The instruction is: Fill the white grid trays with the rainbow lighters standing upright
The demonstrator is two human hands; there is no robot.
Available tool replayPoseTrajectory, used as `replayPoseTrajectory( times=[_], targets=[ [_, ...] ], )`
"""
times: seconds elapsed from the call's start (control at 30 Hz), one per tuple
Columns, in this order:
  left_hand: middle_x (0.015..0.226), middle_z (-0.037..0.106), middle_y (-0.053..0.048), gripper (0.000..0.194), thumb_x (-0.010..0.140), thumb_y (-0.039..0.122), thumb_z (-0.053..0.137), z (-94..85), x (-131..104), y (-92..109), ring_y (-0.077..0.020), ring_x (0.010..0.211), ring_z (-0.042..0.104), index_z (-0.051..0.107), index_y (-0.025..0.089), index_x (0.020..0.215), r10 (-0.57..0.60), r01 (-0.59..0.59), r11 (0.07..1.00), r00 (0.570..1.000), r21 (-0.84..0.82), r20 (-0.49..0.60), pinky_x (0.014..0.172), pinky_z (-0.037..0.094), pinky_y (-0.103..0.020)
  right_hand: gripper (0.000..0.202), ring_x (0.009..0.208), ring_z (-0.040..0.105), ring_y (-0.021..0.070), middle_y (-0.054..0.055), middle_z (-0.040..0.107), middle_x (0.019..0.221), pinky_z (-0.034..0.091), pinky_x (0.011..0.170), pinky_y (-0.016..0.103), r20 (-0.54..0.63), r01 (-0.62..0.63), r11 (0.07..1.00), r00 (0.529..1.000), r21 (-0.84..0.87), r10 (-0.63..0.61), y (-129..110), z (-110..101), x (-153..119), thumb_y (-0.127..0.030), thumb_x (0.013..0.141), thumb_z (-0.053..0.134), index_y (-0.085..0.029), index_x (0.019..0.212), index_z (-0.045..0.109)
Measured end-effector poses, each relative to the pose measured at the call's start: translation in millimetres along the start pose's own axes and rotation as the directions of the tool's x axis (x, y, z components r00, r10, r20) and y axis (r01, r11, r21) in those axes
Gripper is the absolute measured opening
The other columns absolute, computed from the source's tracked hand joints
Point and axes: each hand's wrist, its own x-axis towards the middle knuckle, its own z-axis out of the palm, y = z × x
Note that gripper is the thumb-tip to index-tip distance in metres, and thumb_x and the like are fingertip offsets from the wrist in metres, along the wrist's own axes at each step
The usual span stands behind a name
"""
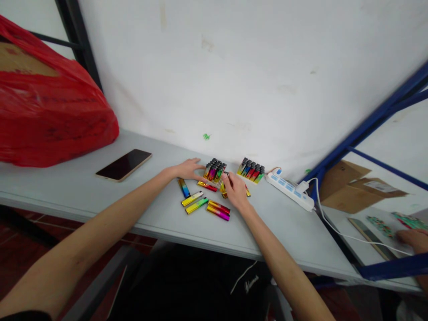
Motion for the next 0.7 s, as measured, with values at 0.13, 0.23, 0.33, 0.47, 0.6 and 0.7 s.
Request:
replayPoseTrajectory(
  times=[0.13, 0.23, 0.33, 0.47, 0.6, 0.7],
  targets=[
    [0.16, 0.035, -0.014, 0.089, 0.08, 0.083, 0.053, -0.5, -0.2, 0.5, -0.0366, 0.148, 0.028, 0.05, 0.027, 0.148, -0.001, 0.001, 1.0, 1.0, 0.007, 0.002, 0.119, 0.022, -0.043, 0.043, 0.055, 0.045, 0.0142, -0.003, 0.049, 0.058, 0.031, 0.057, 0.028, -0.004, -0.061, 0.998, 0.998, -0.011, 0.061, 4.8, 1.7, -0.3, -0.05, 0.103, 0.04, -0.023, 0.071, 0.047],
    [0.16, 0.035, -0.014, 0.088, 0.079, 0.084, 0.053, -0.5, -0.4, 0.7, -0.0368, 0.148, 0.027, 0.051, 0.028, 0.147, -0.006, 0.006, 1.0, 1.0, 0.01, 0.0, 0.119, 0.022, -0.043, 0.038, 0.061, 0.056, 0.0158, -0.001, 0.061, 0.066, 0.037, 0.061, 0.027, -0.021, -0.068, 0.998, 0.997, 0.019, 0.068, 7.0, 3.7, 0.0, -0.048, 0.103, 0.041, -0.022, 0.079, 0.052],
    [0.161, 0.035, -0.014, 0.089, 0.078, 0.085, 0.053, -0.4, -0.5, 0.6, -0.0367, 0.149, 0.027, 0.051, 0.028, 0.147, -0.021, 0.021, 1.0, 1.0, 0.009, 0.011, 0.119, 0.022, -0.043, 0.033, 0.07, 0.063, 0.0182, 0.003, 0.07, 0.078, 0.042, 0.068, 0.028, 0.044, -0.058, 0.998, 0.997, -0.003, 0.058, 7.8, 6.1, 1.1, -0.045, 0.104, 0.042, -0.021, 0.086, 0.056],
    [0.161, 0.033, -0.016, 0.089, 0.079, 0.083, 0.055, -1.2, -0.8, 1.4, -0.0378, 0.149, 0.026, 0.051, 0.026, 0.148, -0.019, 0.019, 1.0, 1.0, 0.005, 0.014, 0.119, 0.021, -0.043, 0.034, 0.079, 0.065, 0.0203, 0.006, 0.071, 0.084, 0.044, 0.072, 0.029, 0.161, -0.022, 0.989, 0.986, -0.144, 0.046, 6.2, 9.3, 4.7, -0.041, 0.105, 0.041, -0.019, 0.089, 0.06],
    [0.161, 0.034, -0.016, 0.087, 0.08, 0.082, 0.055, -2.6, -1.2, 2.9, -0.0374, 0.148, 0.028, 0.05, 0.027, 0.148, -0.018, 0.018, 1.0, 1.0, 0.02, 0.02, 0.119, 0.022, -0.043, 0.033, 0.09, 0.066, 0.022, 0.01, 0.072, 0.098, 0.044, 0.08, 0.031, 0.225, 0.029, 0.931, 0.973, -0.364, 0.058, -1.8, 10.8, 10.3, -0.04, 0.106, 0.04, -0.016, 0.101, 0.063],
    [0.161, 0.035, -0.014, 0.085, 0.08, 0.082, 0.055, -2.9, -1.3, 3.4, -0.0362, 0.148, 0.029, 0.051, 0.029, 0.147, -0.019, 0.019, 0.999, 1.0, 0.029, 0.013, 0.119, 0.023, -0.043, 0.035, 0.099, 0.065, 0.0235, 0.012, 0.071, 0.106, 0.043, 0.087, 0.034, 0.265, 0.053, 0.853, 0.959, -0.519, 0.102, -6.8, 13.1, 12.4, -0.042, 0.106, 0.039, -0.016, 0.106, 0.063]
  ],
)
